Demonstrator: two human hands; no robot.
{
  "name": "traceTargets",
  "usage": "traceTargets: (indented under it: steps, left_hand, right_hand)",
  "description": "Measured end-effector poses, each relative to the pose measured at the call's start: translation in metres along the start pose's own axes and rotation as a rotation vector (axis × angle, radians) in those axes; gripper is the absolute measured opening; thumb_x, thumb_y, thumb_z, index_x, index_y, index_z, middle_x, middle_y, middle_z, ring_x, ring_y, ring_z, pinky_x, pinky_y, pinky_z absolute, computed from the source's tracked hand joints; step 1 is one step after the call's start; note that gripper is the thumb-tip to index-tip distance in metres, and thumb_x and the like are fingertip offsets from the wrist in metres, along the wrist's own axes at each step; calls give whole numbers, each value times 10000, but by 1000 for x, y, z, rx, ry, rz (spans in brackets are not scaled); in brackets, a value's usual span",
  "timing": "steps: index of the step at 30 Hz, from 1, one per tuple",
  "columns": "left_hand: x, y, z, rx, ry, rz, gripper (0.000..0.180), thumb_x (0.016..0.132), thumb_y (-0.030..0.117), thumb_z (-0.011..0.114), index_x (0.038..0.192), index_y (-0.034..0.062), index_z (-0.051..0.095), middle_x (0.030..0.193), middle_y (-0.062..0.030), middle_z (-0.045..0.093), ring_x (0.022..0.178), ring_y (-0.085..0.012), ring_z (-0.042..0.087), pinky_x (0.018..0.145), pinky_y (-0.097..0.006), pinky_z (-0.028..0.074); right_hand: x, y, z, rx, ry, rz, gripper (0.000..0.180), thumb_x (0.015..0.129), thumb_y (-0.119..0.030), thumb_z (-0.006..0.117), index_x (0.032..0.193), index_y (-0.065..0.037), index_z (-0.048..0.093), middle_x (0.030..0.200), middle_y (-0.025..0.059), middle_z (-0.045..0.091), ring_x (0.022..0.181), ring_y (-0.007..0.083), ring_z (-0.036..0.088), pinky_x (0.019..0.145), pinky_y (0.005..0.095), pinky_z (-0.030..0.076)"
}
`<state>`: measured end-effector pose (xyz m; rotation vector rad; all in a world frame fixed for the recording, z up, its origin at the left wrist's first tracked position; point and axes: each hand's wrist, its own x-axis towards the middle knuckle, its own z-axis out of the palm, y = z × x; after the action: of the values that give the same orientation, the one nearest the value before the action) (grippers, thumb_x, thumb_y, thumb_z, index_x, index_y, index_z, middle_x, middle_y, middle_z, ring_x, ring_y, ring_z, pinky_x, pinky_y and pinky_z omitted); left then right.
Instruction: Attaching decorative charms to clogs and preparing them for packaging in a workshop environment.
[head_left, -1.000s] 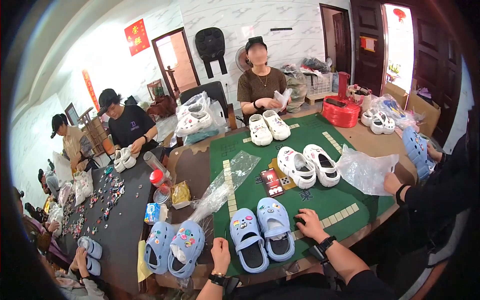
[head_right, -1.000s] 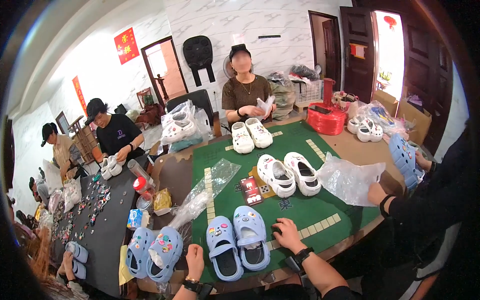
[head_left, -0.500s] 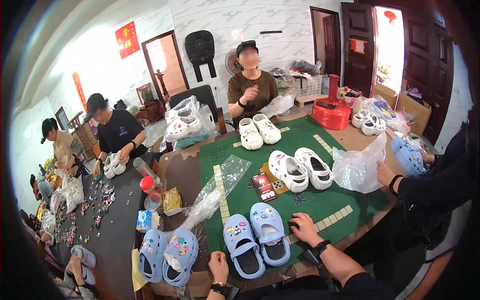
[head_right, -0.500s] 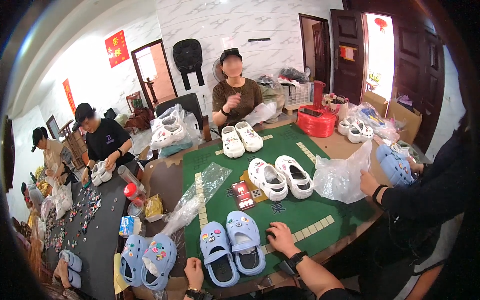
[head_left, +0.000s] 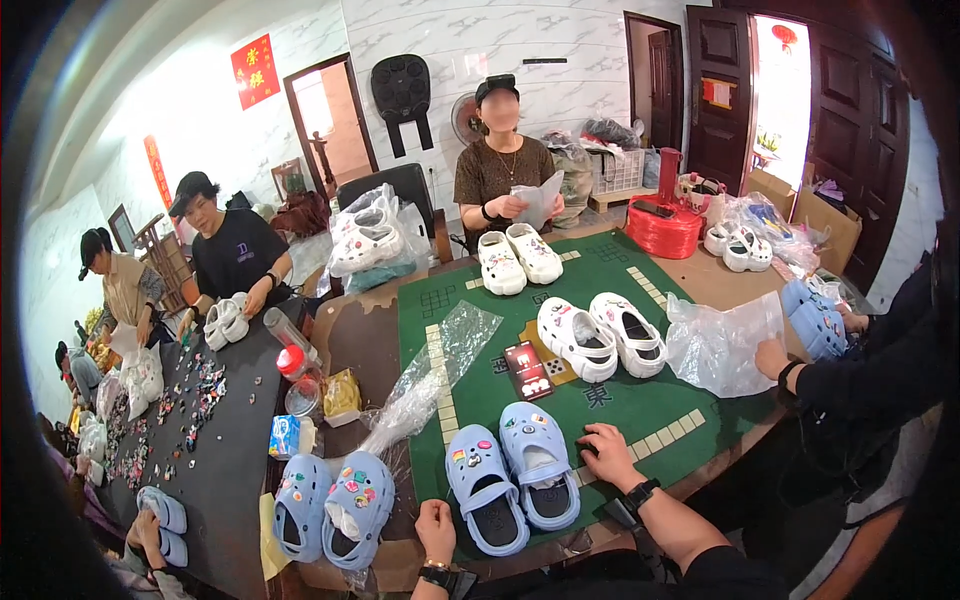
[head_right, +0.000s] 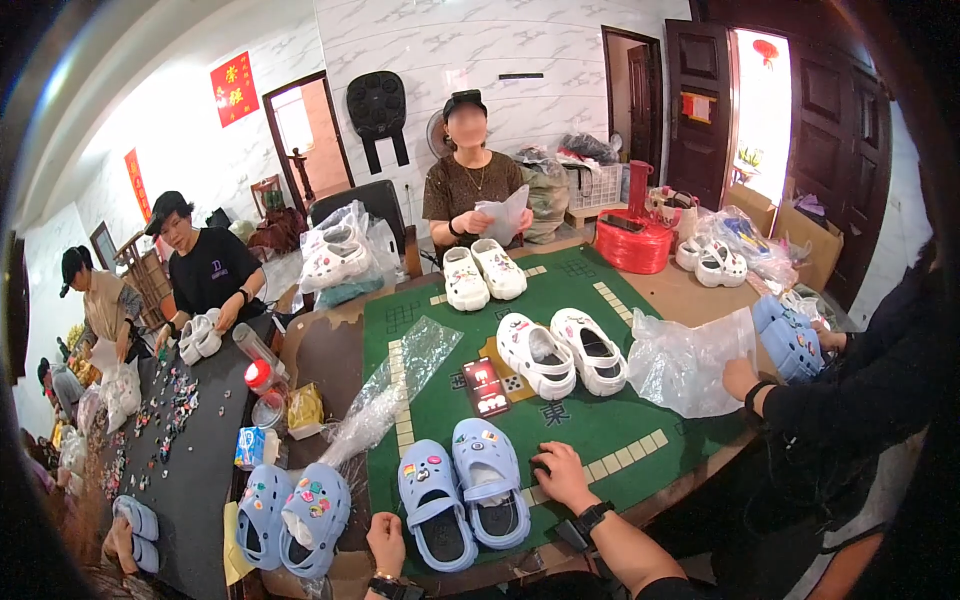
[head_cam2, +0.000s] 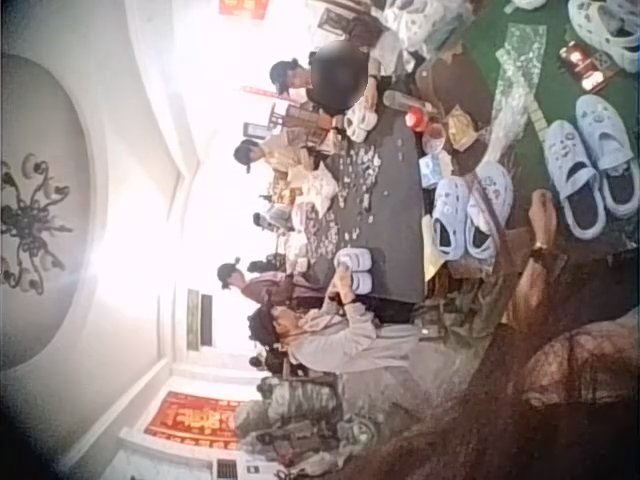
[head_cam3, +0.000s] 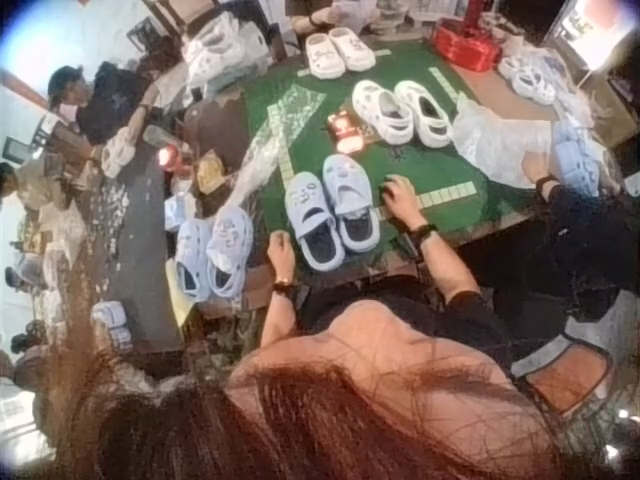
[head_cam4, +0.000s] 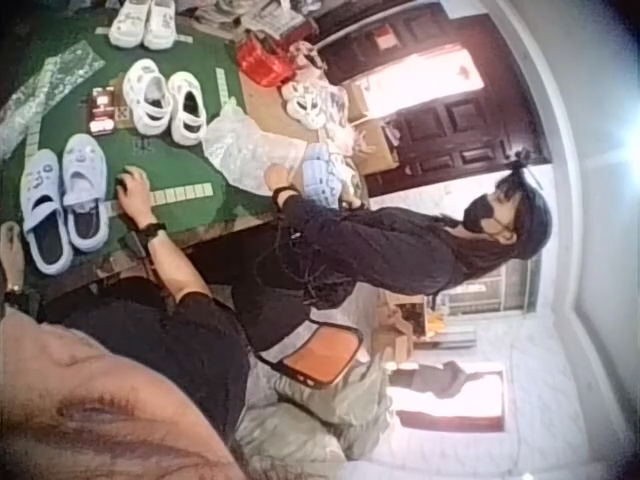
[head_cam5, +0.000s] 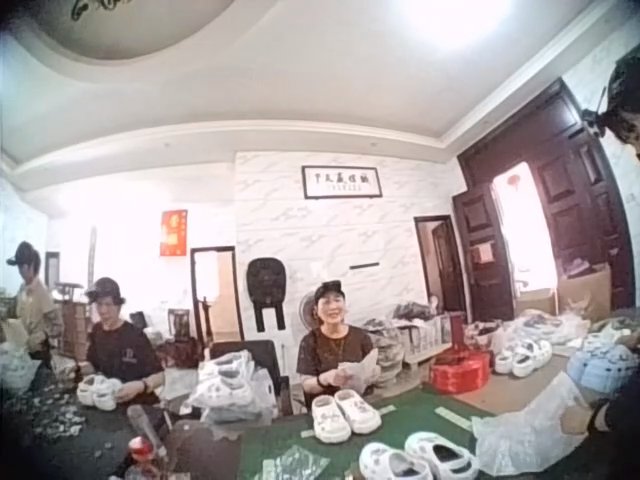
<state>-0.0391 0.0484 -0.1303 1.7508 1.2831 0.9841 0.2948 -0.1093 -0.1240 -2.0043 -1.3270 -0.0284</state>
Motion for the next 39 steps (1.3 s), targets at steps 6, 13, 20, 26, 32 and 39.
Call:
traceTargets:
  steps: [6,13,20,26,32,39]
  left_hand:
    - [-1,-3,1,27,8,38,92,870,79,618,859,-9,593,692,-126,617,596,-236,596,572,-345,470]
    - [-5,-6,-2,-2,-5,35,75,881,51,605,858,-17,584,674,-91,601,569,-162,551,539,-309,442]
    - [5,-14,-2,-44,-19,34,66,884,51,616,882,-12,599,696,-119,620,589,-181,584,571,-324,476]
    - [8,12,14,-33,-44,186,79,901,98,598,914,21,614,757,-166,636,671,-299,639,616,-370,491]
    - [-5,-10,3,15,-4,120,82,888,110,627,903,30,619,729,-141,642,651,-255,646,618,-361,500]
    - [-8,2,-6,25,-19,100,110,890,139,627,908,31,618,743,-152,646,676,-303,649,624,-375,500]
  right_hand:
    - [-1,-1,-2,9,14,-18,274,730,-120,699,1003,-97,687,1223,123,590,1196,338,494,1001,446,396]
    - [-7,-3,-3,4,11,-16,269,731,-128,704,998,-100,686,1220,123,589,1190,335,498,995,446,400]
    - [9,9,14,3,44,-76,260,716,-111,705,973,-83,677,1208,129,591,1174,337,508,985,448,408]
    - [18,0,-18,-1,156,-128,236,684,-65,696,919,-70,672,1124,157,609,1084,363,552,935,464,443]
    - [-1,6,7,4,102,-88,267,675,-67,700,941,-86,687,1142,139,607,1123,345,528,963,449,424]
    - [-7,2,0,6,99,-98,268,695,-84,696,962,-97,687,1138,134,608,1111,350,526,955,458,422]
